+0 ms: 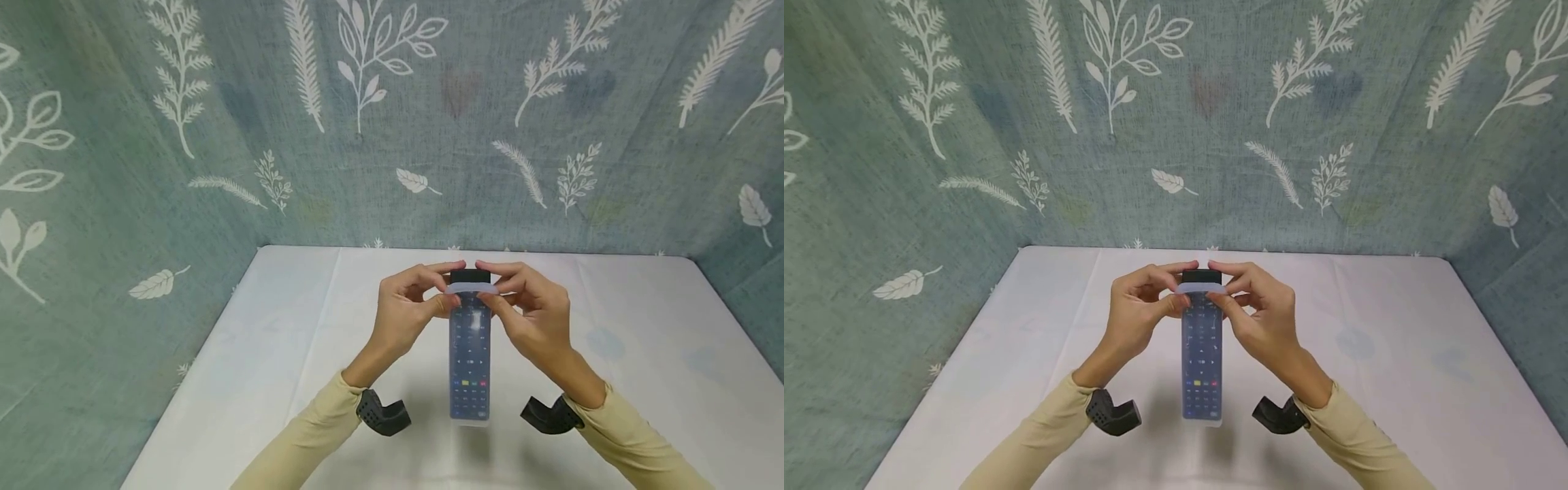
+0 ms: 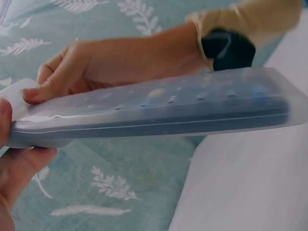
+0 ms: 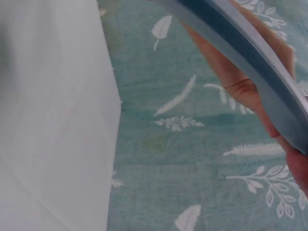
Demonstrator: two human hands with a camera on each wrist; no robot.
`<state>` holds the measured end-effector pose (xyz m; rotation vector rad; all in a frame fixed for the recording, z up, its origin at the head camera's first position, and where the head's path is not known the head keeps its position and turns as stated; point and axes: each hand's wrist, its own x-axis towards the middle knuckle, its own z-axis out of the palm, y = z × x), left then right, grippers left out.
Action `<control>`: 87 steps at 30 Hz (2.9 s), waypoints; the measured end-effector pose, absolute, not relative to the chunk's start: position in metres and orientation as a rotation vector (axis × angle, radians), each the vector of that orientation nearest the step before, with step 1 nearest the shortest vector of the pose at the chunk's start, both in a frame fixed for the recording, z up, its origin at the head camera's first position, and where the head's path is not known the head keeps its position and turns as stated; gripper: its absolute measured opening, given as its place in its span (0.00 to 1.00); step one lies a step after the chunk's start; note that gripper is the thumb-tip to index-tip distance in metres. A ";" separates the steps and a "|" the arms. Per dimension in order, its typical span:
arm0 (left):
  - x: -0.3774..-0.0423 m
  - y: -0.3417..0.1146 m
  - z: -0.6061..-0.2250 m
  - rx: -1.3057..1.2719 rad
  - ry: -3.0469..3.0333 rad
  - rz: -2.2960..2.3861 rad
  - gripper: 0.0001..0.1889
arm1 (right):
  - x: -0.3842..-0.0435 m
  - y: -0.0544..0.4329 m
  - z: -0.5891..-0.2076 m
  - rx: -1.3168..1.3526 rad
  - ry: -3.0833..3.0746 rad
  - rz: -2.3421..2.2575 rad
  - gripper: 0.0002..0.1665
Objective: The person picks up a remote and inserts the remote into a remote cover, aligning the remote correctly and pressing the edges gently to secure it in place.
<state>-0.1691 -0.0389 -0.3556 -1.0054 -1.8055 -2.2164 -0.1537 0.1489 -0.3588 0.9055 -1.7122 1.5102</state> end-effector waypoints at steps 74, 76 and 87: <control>-0.179 -0.023 -0.348 -0.946 -1.809 -2.104 0.06 | -0.160 0.158 -0.340 0.801 -1.777 1.770 0.06; -0.180 -0.023 -0.349 -0.942 -1.823 -2.113 0.06 | -0.158 0.158 -0.341 0.774 -1.809 1.767 0.06; -0.168 -0.018 -0.349 -0.699 -1.929 -1.984 0.10 | -0.146 0.152 -0.348 0.627 -1.894 1.696 0.08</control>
